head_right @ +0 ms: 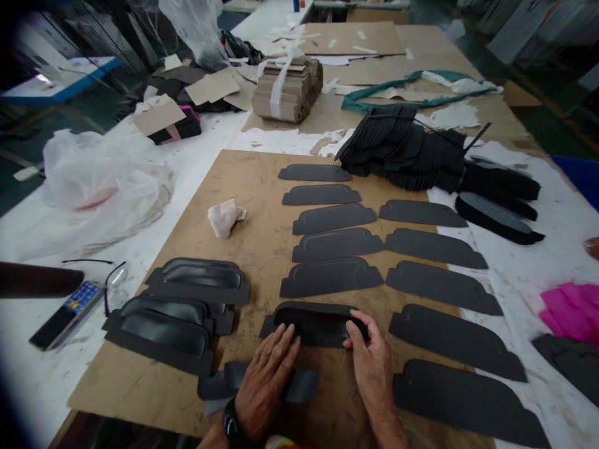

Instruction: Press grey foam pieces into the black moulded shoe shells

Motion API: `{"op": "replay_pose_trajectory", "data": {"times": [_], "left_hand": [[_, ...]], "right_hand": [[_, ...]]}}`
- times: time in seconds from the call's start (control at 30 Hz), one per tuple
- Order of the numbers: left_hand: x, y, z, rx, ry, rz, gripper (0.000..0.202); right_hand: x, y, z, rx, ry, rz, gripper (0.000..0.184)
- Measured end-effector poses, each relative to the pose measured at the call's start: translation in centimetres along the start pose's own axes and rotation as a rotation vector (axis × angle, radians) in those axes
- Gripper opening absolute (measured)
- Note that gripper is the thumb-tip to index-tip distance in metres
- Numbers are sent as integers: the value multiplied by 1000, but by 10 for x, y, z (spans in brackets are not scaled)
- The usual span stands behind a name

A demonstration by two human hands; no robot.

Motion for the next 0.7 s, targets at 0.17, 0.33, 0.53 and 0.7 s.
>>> {"op": "replay_pose_trajectory", "data": {"times": [0.17,0.33,0.53,0.7], "left_hand": [[-1,2,3,12,11,-42,61],[-6,10,4,-19,-7,-46,62],[-8,15,5,-1,4,0,63],[-10,15,7,9,2,-36,68]], "right_hand": [[2,0,1,20,1,17,55],[10,0,6,42,-7,57,56],[12,2,8,33,-5,34,55],[6,3,7,13,-14,5,54]]}}
Point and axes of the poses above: each hand's wrist, its own z-axis towards the middle knuckle, its own y-axis out of the palm, x = y × z, the point moved 8 cm from there along z, towards the middle knuckle, and after that the axes turned 7 degrees about -y, right-handed, at the moved point
